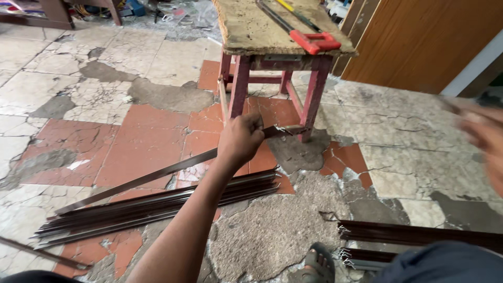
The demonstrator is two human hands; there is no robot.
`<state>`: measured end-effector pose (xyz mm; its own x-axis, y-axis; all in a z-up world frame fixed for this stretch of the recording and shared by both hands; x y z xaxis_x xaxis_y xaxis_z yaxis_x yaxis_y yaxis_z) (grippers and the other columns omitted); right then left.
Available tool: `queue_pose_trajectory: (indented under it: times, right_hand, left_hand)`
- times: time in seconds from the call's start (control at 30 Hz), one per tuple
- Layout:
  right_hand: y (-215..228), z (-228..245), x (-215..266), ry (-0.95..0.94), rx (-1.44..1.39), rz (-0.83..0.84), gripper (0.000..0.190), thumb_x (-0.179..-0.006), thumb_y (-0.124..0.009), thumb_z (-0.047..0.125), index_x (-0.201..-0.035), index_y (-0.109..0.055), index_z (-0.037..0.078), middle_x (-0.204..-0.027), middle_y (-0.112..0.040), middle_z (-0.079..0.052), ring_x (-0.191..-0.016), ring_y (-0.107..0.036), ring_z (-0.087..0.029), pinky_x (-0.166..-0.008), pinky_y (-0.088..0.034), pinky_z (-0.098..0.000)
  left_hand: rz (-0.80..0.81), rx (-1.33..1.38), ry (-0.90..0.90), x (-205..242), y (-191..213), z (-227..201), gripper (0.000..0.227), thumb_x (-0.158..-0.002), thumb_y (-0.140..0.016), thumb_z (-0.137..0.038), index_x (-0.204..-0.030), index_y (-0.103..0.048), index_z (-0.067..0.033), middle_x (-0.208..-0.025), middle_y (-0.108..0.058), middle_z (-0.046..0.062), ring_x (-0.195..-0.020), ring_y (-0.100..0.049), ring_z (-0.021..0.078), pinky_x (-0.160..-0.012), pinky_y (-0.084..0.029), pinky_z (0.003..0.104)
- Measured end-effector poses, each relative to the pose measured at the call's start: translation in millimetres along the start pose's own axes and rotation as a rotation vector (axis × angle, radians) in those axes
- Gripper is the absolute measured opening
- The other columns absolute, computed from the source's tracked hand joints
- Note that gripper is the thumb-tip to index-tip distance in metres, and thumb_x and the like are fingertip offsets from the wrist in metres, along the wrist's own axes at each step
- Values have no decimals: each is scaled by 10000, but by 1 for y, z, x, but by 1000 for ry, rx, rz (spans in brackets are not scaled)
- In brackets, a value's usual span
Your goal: The person gathers long dark metal bars from the floor, aligns them vertically, and repeatedly adjusts their positions to form a bundle. The person then lays the bars flat and continues to align and stack them.
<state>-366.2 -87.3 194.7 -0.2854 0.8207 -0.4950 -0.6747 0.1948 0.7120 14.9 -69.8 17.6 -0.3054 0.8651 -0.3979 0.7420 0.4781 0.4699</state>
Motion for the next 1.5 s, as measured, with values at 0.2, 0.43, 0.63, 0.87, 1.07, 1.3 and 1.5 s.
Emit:
queue_pose_trajectory:
  times: [0.2, 0.43, 0.63, 0.87, 1.07, 1.3, 1.5]
  right_hand:
    - [-142, 76, -53, 28, 109, 451, 232, -996, -627, 197, -1151, -742, 68, -699, -721, -96, -528, -653, -128, -439, -459, -320]
    - [-178, 139, -14, 111, -66, 155, 333, -951, -651, 103, -1265, -737, 173, -890, -802, -20, -541, -660, -75, -501, -527, -267]
    - [-207, 104, -7, 13, 21, 203, 303, -945, -662, 92, -1214, -763, 189, -899, -818, -41, -454, -565, -133, -426, -423, -353]
    - [-216, 118, 5, 264, 2, 152, 319, -912, -690, 48, -1214, -761, 119, -989, -792, -99, -662, -685, -81, -571, -538, -278]
    - [-209, 110, 3, 230, 13, 130, 278, -962, -688, 71, -1223, -770, 123, -967, -809, -90, -538, -645, -122, -447, -482, -309]
    - [-209, 112, 4, 173, 78, 188, 253, -925, -712, 94, -1167, -785, 115, -831, -794, -122, -483, -650, -165, -464, -478, -340]
    - [-212, 126, 15, 406, 83, 99, 269, -910, -684, 12, -1162, -770, 54, -1017, -785, -151, -710, -764, -193, -599, -606, -327]
  left_hand:
    - [-62, -35, -3, -4, 2, 5, 51, -777, -627, -139, -802, -641, -98, -688, -659, 152, -718, -673, 381, -673, -522, 496]
    - [-129, -35, -13, -19, 22, 9, 62, -767, -631, -150, -812, -624, -108, -722, -678, 135, -744, -674, 389, -677, -517, 515]
    - [-99, -58, 1, -19, 19, 21, 55, -770, -622, -142, -816, -645, -121, -715, -678, 142, -739, -671, 402, -679, -517, 525]
    - [-119, -51, -47, -8, 13, 28, 27, -766, -614, -129, -782, -613, -108, -669, -653, 125, -675, -674, 373, -645, -526, 496]
    - [-110, -74, -24, -13, 12, 25, 63, -755, -639, -135, -778, -586, -108, -630, -626, 106, -631, -671, 343, -618, -523, 483]
    - [-190, -67, -135, -13, 10, 10, 45, -767, -619, -98, -794, -587, -115, -641, -623, 95, -644, -665, 339, -615, -507, 483]
    - [-188, -49, -147, -9, 8, 4, 77, -773, -636, -70, -804, -568, -89, -637, -614, 110, -641, -649, 359, -598, -490, 501]
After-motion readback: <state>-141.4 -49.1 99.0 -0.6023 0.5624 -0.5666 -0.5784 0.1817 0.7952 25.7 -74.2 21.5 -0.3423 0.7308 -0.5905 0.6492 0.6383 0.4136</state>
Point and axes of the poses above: each hand's wrist, its own x-axis away from the middle knuckle, its own y-axis out of the back of the hand, z = x × y, the point moved 7 cm from there along -x, towards the middle knuckle
